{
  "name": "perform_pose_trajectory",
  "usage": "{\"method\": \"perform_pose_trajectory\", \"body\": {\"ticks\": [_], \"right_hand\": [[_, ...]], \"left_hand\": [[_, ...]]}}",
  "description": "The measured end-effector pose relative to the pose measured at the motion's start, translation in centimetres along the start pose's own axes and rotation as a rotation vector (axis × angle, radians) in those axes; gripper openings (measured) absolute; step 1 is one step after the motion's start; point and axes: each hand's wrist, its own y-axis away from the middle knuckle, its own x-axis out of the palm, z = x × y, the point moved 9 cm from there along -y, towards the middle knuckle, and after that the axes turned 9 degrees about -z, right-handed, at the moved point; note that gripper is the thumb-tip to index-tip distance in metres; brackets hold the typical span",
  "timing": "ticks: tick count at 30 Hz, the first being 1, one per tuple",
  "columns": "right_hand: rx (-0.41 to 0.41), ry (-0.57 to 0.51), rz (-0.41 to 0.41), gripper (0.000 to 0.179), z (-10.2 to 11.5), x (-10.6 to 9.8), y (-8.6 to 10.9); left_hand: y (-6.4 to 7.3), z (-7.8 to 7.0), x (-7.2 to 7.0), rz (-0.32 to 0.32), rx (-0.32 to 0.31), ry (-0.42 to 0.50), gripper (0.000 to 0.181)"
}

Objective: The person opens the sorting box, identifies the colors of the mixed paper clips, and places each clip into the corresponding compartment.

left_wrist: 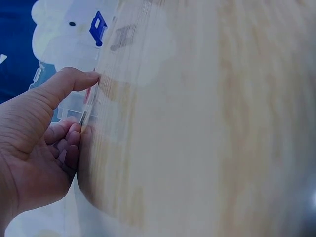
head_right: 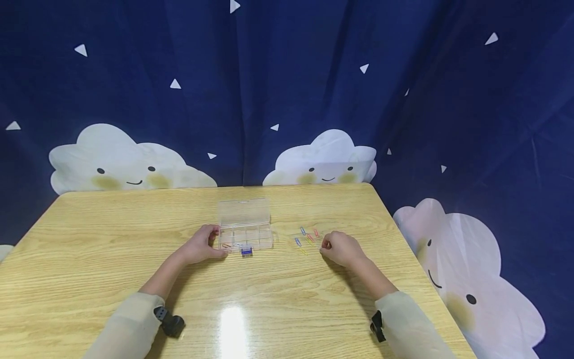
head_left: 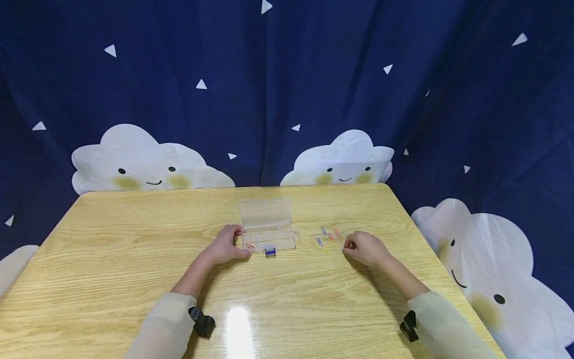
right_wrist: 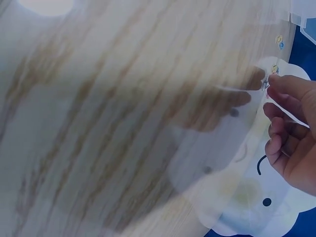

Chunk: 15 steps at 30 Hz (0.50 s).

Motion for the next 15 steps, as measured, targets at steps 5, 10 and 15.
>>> {"method": "perform_pose_trajectory", "body": {"ticks": [5,10,15], "right_hand": [[0.007,0.011,-0.005,0.009,0.06,0.06,0.04],[0.004,0.022,-0.007,0.009,0.23,0.1,0.04],[0.005,0.028,-0.009,0.01,0.15,0.04,-0.07]], "left_hand": [[0.01,0.0,0.04,0.007,0.0,-0.005,0.07],[0.03,0.03,0.07,0.007,0.003,-0.012,0.069],[0.02,0.0,0.09,0.003,0.013,-0.006,0.068]]}}
